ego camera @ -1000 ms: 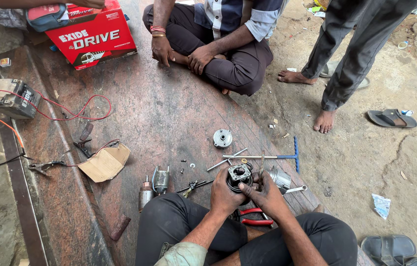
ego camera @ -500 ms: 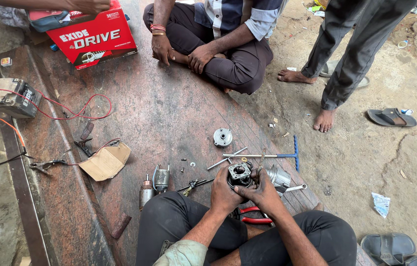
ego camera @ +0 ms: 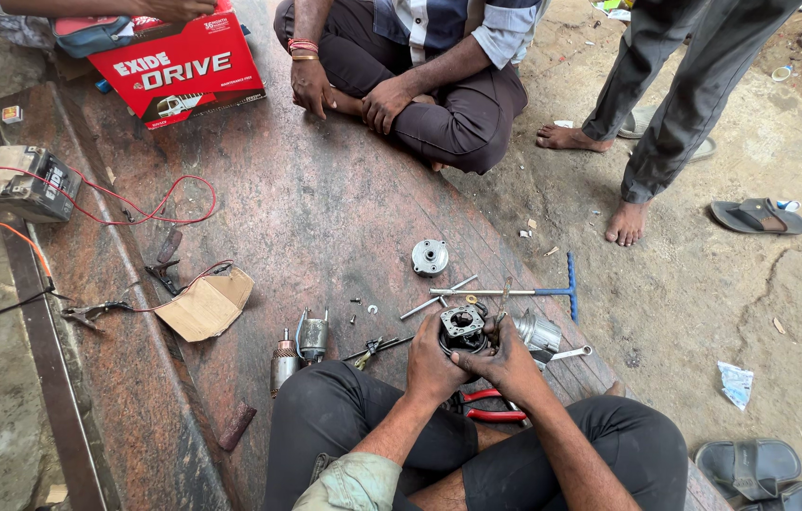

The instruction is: The person sits cross-legged on a step and repairs a starter motor, handling the armature, housing and end cap. They pull components apart by hand, use pliers and a wrench on the parts, and scrape and clean the motor housing and brush assembly with a small file-like tool.

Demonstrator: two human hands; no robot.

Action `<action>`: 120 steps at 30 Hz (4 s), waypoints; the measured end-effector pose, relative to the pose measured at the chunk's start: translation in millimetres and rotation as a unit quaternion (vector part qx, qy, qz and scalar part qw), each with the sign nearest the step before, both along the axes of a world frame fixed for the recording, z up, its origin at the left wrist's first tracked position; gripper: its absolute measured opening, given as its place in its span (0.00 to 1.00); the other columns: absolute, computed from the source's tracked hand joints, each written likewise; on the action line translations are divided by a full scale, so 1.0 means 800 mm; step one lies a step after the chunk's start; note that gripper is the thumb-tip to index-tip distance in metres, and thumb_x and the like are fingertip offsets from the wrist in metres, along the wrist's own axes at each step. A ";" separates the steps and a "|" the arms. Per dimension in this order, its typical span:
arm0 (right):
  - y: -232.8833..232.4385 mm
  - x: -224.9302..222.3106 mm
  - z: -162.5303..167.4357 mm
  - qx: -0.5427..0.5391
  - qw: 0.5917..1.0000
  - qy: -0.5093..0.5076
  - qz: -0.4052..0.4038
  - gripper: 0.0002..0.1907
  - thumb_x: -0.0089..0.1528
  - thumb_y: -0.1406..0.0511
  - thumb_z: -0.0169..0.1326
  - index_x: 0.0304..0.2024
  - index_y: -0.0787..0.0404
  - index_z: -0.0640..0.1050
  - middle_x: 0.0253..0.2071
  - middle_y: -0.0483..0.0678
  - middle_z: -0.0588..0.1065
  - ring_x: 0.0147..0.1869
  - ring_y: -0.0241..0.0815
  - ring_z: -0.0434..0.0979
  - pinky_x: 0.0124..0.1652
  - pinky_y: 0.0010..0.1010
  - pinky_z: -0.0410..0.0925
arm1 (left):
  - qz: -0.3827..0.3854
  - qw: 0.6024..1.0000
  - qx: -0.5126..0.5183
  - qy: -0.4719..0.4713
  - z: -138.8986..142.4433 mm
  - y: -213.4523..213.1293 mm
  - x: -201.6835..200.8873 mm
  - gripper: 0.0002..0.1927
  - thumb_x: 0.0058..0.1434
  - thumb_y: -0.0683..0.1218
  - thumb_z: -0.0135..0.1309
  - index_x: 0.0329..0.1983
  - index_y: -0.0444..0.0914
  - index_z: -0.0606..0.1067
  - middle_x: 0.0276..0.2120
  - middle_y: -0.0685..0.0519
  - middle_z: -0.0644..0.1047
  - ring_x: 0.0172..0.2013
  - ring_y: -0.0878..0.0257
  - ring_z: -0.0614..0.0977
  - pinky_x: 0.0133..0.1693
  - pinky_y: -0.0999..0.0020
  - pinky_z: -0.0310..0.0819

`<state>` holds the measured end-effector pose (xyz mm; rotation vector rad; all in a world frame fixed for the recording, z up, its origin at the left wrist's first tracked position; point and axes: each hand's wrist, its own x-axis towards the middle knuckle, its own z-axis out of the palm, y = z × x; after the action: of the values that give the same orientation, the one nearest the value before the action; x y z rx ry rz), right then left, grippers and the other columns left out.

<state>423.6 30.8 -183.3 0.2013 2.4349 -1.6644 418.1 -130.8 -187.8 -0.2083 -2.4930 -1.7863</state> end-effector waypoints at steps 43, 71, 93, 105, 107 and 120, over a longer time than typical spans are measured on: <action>0.031 0.010 0.094 -0.295 0.939 0.087 -0.155 0.20 0.69 0.51 0.45 0.39 0.61 0.74 0.46 0.55 0.78 0.56 0.52 0.77 0.56 0.48 0.71 | 0.007 1.000 0.010 0.022 0.007 -0.002 0.004 0.38 0.45 0.58 0.72 0.54 0.35 0.73 0.46 0.45 0.78 0.48 0.50 0.83 0.50 0.56 0.78; -0.012 0.093 0.135 -0.555 0.829 -0.025 -0.064 0.23 0.69 0.51 0.44 0.29 0.61 0.73 0.58 0.63 0.76 0.64 0.61 0.75 0.55 0.57 0.69 | 0.012 0.999 0.021 0.046 0.028 -0.013 0.000 0.41 0.45 0.61 0.71 0.57 0.35 0.72 0.48 0.45 0.77 0.50 0.49 0.82 0.51 0.55 0.77; 0.260 0.210 0.041 -0.130 0.932 0.110 -0.321 0.25 0.78 0.51 0.44 0.54 0.68 0.77 0.39 0.57 0.73 0.44 0.45 0.72 0.45 0.36 0.66 | 0.035 0.997 0.045 0.057 0.049 -0.013 0.013 0.35 0.46 0.58 0.69 0.54 0.35 0.75 0.44 0.44 0.80 0.46 0.48 0.83 0.47 0.55 0.78; 0.206 0.159 0.084 0.198 0.937 0.144 -0.249 0.16 0.75 0.62 0.48 0.54 0.70 0.79 0.44 0.54 0.80 0.47 0.41 0.78 0.46 0.32 0.70 | -0.020 0.890 0.406 -0.206 0.071 0.058 0.141 0.41 0.45 0.62 0.65 0.59 0.36 0.71 0.44 0.49 0.81 0.47 0.60 0.83 0.53 0.66 0.78; 0.199 0.125 0.096 0.123 0.970 0.073 -0.196 0.15 0.72 0.63 0.47 0.50 0.69 0.79 0.42 0.52 0.81 0.46 0.40 0.82 0.46 0.31 0.73 | -0.045 0.857 0.456 -0.236 0.057 0.055 0.135 0.44 0.43 0.60 0.67 0.61 0.37 0.68 0.47 0.50 0.79 0.49 0.60 0.80 0.55 0.66 0.74; 0.186 0.118 0.084 0.106 0.955 0.025 -0.274 0.15 0.74 0.61 0.47 0.43 0.66 0.79 0.36 0.50 0.80 0.40 0.38 0.80 0.40 0.31 0.70 | -0.020 0.848 0.459 -0.263 0.005 0.034 0.118 0.38 0.50 0.59 0.65 0.60 0.35 0.72 0.48 0.51 0.78 0.49 0.63 0.78 0.54 0.68 0.70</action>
<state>518.2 179.6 -115.8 0.9542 2.7633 -1.5916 512.5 -103.3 -183.4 0.3324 -1.5084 -3.1100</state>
